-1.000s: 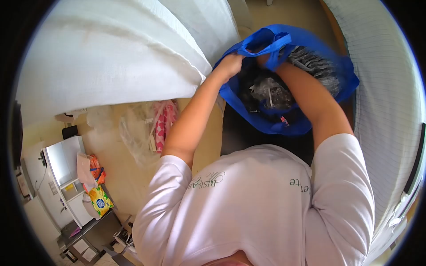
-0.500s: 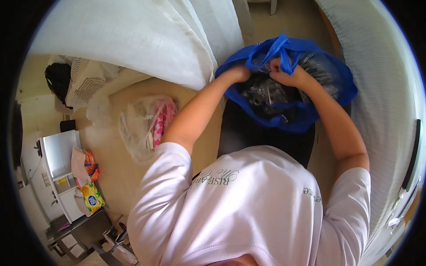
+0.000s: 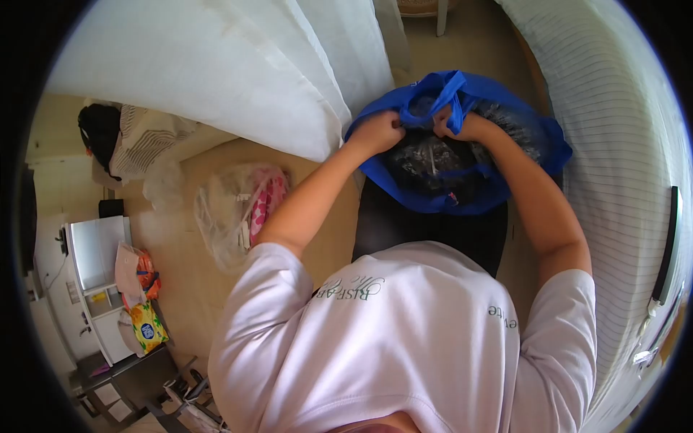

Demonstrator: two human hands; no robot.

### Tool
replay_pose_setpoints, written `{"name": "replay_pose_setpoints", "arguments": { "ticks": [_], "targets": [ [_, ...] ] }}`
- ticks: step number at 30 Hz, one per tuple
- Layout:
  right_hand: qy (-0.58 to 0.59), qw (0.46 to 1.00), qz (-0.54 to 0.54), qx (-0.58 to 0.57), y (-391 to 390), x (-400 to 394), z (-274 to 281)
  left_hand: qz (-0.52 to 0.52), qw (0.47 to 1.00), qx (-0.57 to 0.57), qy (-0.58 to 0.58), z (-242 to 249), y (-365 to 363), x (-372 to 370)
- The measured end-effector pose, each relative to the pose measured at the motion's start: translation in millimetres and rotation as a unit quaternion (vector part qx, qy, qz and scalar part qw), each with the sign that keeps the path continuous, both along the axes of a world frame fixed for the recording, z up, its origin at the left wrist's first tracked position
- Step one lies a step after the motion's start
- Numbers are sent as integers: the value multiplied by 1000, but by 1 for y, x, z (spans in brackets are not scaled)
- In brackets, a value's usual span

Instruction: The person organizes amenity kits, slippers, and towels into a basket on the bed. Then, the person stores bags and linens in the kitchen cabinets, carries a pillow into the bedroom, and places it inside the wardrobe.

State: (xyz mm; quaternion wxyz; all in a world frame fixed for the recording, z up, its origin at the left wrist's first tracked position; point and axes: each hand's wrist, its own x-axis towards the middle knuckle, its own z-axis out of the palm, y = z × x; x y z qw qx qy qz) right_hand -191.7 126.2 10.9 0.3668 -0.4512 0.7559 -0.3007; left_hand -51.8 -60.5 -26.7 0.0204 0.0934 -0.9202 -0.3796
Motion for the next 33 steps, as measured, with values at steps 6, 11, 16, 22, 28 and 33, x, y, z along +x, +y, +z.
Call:
{"name": "replay_pose_setpoints", "arguments": {
  "ticks": [6,11,16,22,28,33],
  "targets": [
    [-99,993,58,4,-7,-14,-14,232,935,246,110,28,-9,12],
    [-90,994,18,60,-6,-6,-12,100,994,24,-19,22,25,12],
    [-148,981,-51,113,-3,1,-13,28,995,-87,-37,-9,30,2],
    [-443,891,27,93,-23,-11,-45,-1,998,-69,7,-29,37,-2],
    [-63,983,-88,147,-67,28,-51,-37,994,-97,41,-34,30,4],
    [246,965,-42,77,-57,56,-40,-28,994,-97,38,-45,19,-2]
  ]
}}
